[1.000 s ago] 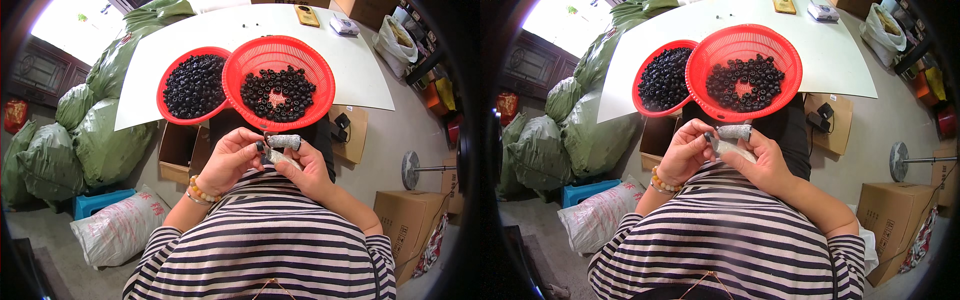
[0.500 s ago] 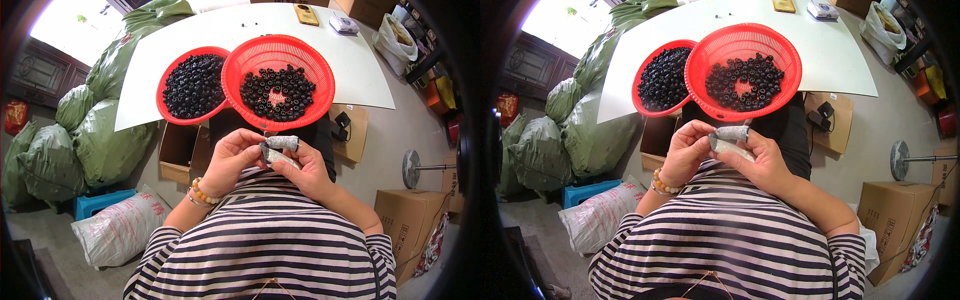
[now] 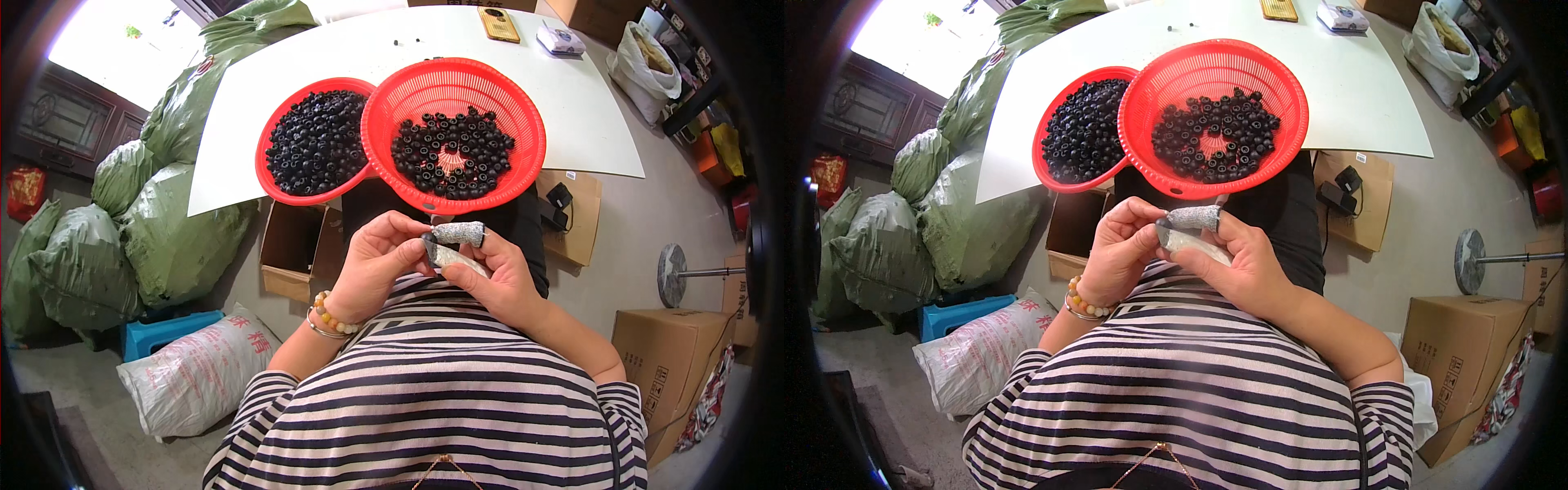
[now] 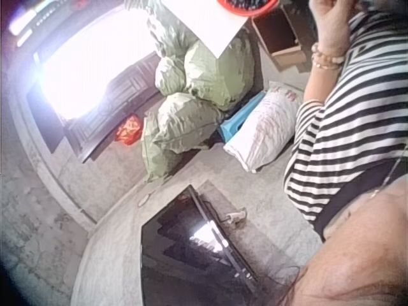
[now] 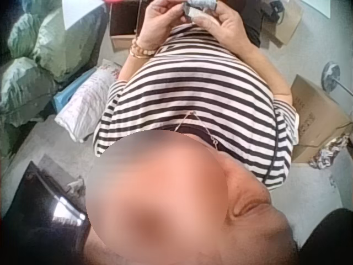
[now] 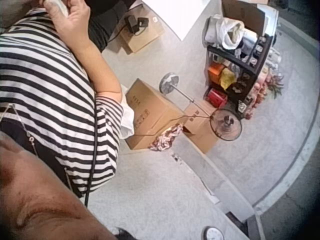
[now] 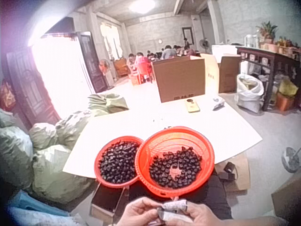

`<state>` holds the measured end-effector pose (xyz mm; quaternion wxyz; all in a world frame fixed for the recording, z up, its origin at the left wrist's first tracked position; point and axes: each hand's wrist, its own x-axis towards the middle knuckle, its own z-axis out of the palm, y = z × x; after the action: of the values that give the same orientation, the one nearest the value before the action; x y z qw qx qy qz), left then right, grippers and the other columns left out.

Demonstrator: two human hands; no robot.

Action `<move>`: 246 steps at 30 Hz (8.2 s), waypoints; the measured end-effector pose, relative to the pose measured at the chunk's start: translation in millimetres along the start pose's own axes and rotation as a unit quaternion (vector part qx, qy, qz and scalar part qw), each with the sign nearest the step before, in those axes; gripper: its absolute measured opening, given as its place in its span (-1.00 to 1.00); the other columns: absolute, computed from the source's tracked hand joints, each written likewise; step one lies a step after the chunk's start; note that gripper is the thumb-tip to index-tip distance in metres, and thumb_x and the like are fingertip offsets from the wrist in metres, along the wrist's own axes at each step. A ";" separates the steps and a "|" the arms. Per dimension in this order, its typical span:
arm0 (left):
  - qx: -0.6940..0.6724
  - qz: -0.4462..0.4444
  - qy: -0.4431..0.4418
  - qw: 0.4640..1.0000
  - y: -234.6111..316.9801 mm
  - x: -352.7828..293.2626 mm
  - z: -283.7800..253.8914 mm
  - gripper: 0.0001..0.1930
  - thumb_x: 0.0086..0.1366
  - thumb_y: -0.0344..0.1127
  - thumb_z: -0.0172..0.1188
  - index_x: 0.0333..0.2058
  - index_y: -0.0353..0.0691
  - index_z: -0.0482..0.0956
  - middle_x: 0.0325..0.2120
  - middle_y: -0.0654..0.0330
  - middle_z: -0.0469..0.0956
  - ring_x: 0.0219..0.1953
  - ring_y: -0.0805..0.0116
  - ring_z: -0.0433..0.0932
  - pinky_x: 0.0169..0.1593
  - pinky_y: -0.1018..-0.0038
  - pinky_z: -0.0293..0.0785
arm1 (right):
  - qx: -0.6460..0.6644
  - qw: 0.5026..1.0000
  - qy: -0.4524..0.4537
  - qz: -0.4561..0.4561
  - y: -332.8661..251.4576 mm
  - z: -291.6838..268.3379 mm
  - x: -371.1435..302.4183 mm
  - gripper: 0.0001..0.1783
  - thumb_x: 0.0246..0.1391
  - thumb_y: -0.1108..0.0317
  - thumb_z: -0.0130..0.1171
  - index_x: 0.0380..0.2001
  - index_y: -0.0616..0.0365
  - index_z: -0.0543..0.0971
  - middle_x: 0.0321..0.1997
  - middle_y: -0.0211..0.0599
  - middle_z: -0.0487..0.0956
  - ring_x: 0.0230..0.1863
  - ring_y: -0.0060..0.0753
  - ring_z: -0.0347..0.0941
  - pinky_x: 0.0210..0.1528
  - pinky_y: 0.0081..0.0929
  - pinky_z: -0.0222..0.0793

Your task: The person assembles small plastic components by hand, inserting metal pins into them.

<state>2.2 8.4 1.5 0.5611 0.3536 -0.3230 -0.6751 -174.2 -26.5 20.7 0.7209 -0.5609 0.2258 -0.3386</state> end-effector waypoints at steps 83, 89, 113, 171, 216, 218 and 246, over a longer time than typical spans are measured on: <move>0.421 0.213 0.196 0.860 110.2 78.9 -68.5 -0.82 0.12 -0.36 0.08 -0.30 -0.29 0.47 -0.49 0.26 0.49 -0.51 0.60 0.42 -0.48 0.69 0.37 | -0.069 0.989 -0.009 0.132 21.3 2.0 5.6 -0.81 0.12 0.29 -0.12 -0.35 0.17 0.40 -0.61 -0.63 0.23 -0.59 -0.80 0.05 -0.54 -0.80 -0.01; 0.581 0.229 -0.061 0.778 89.2 99.2 -11.4 -0.83 -0.01 -0.43 0.15 -0.40 -0.36 0.49 -0.55 0.11 0.51 -0.46 0.43 0.48 -0.35 0.52 0.39 | -0.048 0.989 -0.018 0.142 16.0 4.2 5.9 -0.82 0.10 0.29 -0.09 -0.32 0.16 0.41 -0.60 -0.67 0.22 -0.57 -0.82 0.06 -0.53 -0.80 -0.02; 0.855 0.048 -0.137 0.498 24.8 160.9 -11.5 -0.84 -0.08 -0.47 0.07 -0.44 -0.26 0.51 -0.44 0.02 0.50 -0.31 0.07 0.47 -0.25 0.29 0.39 | -0.042 0.992 -0.052 0.104 31.4 -7.3 4.7 -0.73 0.09 0.33 -0.04 -0.16 0.24 0.39 -0.34 -0.53 0.43 -0.32 -0.79 0.28 -0.26 -0.76 0.20; 0.380 0.091 -0.121 0.913 80.3 50.8 18.0 -0.85 0.01 -0.59 0.11 -0.39 -0.35 0.40 -0.50 0.15 0.49 -0.52 0.57 0.46 -0.51 0.70 0.42 | 0.018 0.998 0.043 0.034 32.5 -14.2 -0.6 -0.68 0.06 0.39 -0.01 -0.10 0.24 0.36 -0.15 -0.44 0.42 -0.17 -0.72 0.29 -0.11 -0.71 0.19; 0.035 0.077 -0.074 0.994 9.1 -0.3 2.2 -0.91 0.05 -0.53 0.12 -0.43 -0.37 0.43 -0.45 0.11 0.45 -0.50 0.46 0.48 -0.44 0.59 0.50 | -0.033 0.999 0.000 -0.019 -8.8 4.2 -10.0 -0.71 0.03 0.43 0.02 -0.14 0.27 0.38 -0.26 -0.33 0.50 -0.23 -0.64 0.39 -0.15 -0.67 0.27; 0.037 0.074 -0.080 0.993 8.8 -0.6 2.3 -0.90 0.07 -0.49 0.12 -0.41 -0.35 0.41 -0.45 0.12 0.45 -0.51 0.47 0.47 -0.45 0.60 0.49 | -0.016 1.000 0.008 -0.009 -6.9 4.9 -11.0 -0.72 0.02 0.42 0.03 -0.16 0.26 0.39 -0.27 -0.37 0.50 -0.25 -0.68 0.37 -0.17 -0.68 0.26; -0.150 -0.063 -0.123 0.979 4.5 0.5 1.8 -0.91 0.21 -0.34 -0.02 -0.37 -0.21 0.31 -0.60 0.15 0.46 -0.70 0.53 0.39 -0.63 0.63 0.40 | -0.010 0.999 -0.023 -0.044 -8.6 3.0 -9.2 -0.67 0.01 0.44 0.04 -0.12 0.28 0.35 -0.26 -0.33 0.50 -0.24 -0.64 0.37 -0.16 -0.65 0.28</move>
<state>3.1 7.2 6.2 0.5200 0.1989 -0.2619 -0.7883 -180.3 -18.9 29.3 0.7047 -0.5851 0.1880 -0.3545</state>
